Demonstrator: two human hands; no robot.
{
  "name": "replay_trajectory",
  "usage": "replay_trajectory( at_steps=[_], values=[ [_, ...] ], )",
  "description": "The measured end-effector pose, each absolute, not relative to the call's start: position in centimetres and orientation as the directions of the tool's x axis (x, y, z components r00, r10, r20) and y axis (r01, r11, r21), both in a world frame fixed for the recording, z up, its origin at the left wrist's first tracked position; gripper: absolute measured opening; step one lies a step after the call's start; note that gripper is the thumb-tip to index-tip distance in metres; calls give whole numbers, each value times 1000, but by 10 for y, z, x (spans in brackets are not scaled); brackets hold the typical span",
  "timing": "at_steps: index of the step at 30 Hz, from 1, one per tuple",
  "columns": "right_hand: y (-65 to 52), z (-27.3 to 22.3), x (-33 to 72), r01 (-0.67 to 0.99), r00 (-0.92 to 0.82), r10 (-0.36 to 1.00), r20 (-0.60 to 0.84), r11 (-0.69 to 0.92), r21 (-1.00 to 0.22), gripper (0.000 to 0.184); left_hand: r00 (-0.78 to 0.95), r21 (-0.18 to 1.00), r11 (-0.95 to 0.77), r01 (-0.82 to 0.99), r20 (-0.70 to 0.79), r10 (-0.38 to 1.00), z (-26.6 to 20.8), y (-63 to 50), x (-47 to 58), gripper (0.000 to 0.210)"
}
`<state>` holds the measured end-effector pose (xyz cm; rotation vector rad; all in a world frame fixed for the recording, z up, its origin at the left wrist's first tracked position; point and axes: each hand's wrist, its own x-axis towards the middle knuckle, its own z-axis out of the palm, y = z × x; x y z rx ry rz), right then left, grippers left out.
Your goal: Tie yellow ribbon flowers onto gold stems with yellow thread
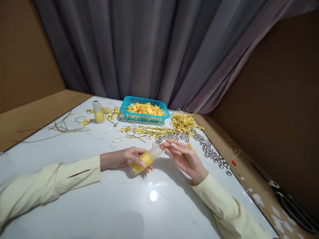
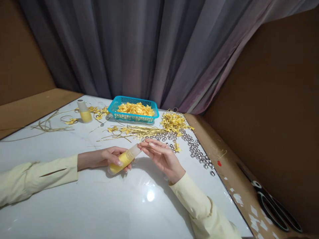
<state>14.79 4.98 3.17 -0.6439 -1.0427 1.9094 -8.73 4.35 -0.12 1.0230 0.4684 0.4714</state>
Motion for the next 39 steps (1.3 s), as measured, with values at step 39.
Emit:
replay_trajectory(
  at_steps=[39],
  values=[
    [58,49,168,-88,-463,885,39,-2,-996,40,698,773,532,-346,-167,696,-2,49,-90,30]
  ],
)
